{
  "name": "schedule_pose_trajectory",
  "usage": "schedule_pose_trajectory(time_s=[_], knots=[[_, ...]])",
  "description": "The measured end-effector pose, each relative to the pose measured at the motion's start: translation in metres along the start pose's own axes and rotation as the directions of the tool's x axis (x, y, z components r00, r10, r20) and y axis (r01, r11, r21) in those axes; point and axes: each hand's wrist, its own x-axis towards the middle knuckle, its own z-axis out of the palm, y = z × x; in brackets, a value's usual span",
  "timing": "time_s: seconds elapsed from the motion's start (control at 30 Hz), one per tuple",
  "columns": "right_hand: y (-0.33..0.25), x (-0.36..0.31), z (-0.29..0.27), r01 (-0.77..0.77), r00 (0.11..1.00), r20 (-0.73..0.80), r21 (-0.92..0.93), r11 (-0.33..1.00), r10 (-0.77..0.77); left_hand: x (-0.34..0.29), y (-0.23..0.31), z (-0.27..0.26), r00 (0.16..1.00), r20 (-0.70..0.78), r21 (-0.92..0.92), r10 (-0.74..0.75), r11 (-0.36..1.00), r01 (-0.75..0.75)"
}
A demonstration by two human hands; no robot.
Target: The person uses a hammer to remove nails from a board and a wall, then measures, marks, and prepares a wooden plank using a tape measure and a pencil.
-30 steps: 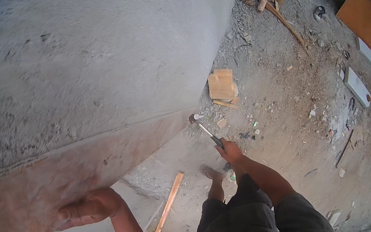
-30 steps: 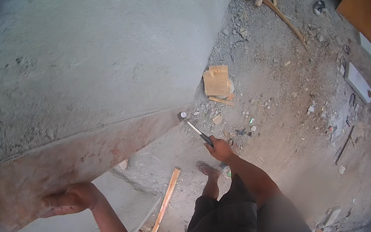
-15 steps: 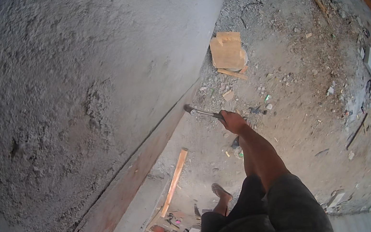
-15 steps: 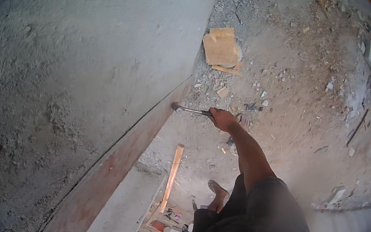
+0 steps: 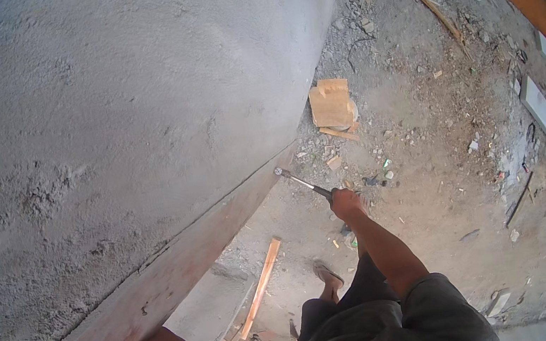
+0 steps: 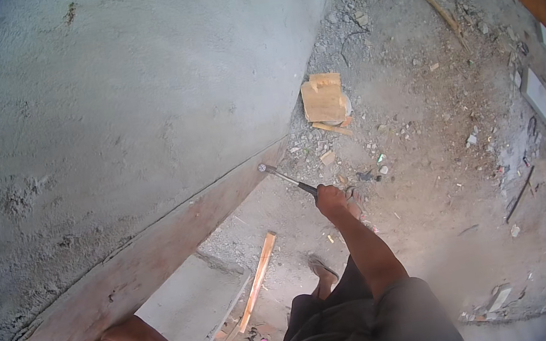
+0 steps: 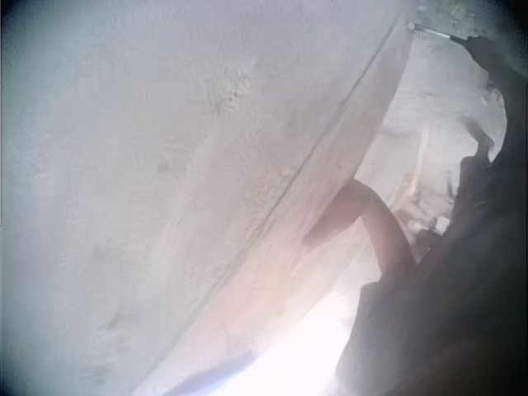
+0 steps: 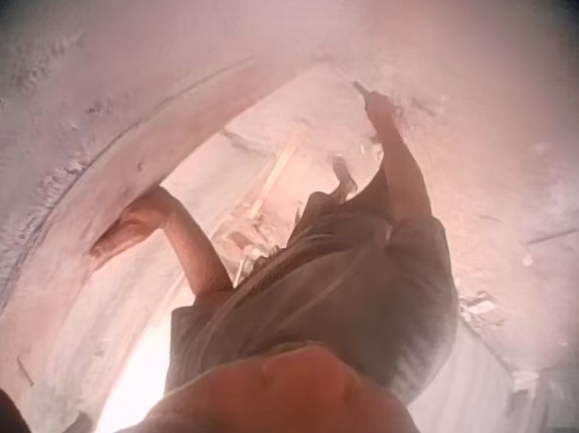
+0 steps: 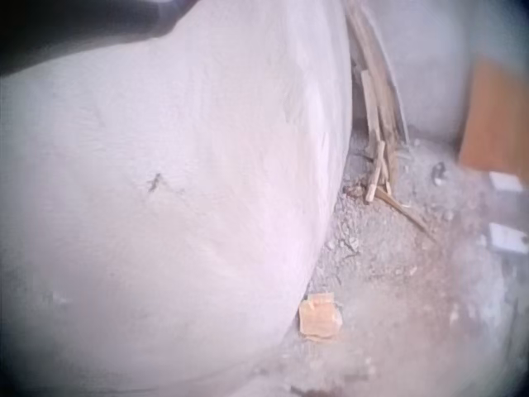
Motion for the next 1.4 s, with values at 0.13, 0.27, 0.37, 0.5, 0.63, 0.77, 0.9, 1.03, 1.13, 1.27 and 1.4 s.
schedule_pose_trajectory(time_s=[0.13, 0.27, 0.37, 0.5, 0.63, 0.77, 0.9, 1.03, 1.13, 1.27, 1.4], knots=[[0.031, 0.03, -0.022, 0.176, 0.984, -0.008, -0.067, 0.982, -0.177, -0.005, 0.009, 0.012, 0.999, -0.043, -0.065, 0.025, 0.998, -0.028], [0.03, 0.01, -0.053, 0.072, 0.997, 0.003, -0.204, 0.976, -0.073, -0.007, -0.005, 0.001, 0.996, 0.086, -0.171, -0.017, 0.985, 0.032], [-0.06, -0.057, -0.157, 0.267, 0.958, 0.209, -0.411, 0.871, -0.196, 0.002, -0.001, -0.014, 0.997, 0.035, -0.145, 0.069, 0.987, -0.063], [-0.008, -0.085, -0.188, 0.291, 0.948, 0.233, -0.369, 0.883, -0.215, -0.004, 0.006, 0.012, 0.997, -0.04, -0.327, 0.068, 0.942, -0.078], [0.009, -0.121, -0.192, 0.321, 0.941, 0.175, -0.205, 0.924, -0.288, -0.01, 0.0, 0.008, 0.997, -0.071, -0.3, 0.012, 0.953, -0.033], [-0.049, -0.155, -0.172, 0.452, 0.891, -0.009, 0.081, 0.888, -0.453, -0.012, -0.012, -0.001, 0.988, -0.055, -0.35, -0.146, 0.929, 0.118], [-0.148, -0.186, -0.215, 0.561, 0.828, -0.186, 0.257, 0.787, -0.529, -0.005, -0.001, 0.008, 1.0, -0.006, -0.329, 0.021, 0.944, -0.022], [-0.173, -0.239, -0.261, 0.694, 0.72, -0.312, 0.314, 0.648, -0.62, 0.009, 0.002, 0.006, 0.99, 0.048, -0.403, 0.136, 0.909, -0.105], [-0.196, -0.284, -0.322, 0.876, 0.463, -0.547, 0.161, 0.455, -0.697, 0.001, -0.002, 0.009, 0.989, 0.097, -0.467, 0.111, 0.882, -0.053], [-0.212, -0.378, -0.383, 0.496, 0.727, -0.192, 0.81, 0.311, -0.66, 0.007, -0.006, -0.001, 0.984, 0.063, -0.422, 0.168, 0.898, -0.126], [-0.175, -0.399, -0.37, 0.613, 0.789, -0.493, 0.59, 0.526, -0.366, 0.011, 0.009, -0.009, 0.967, -0.003, -0.368, 0.255, 0.899, -0.238]])
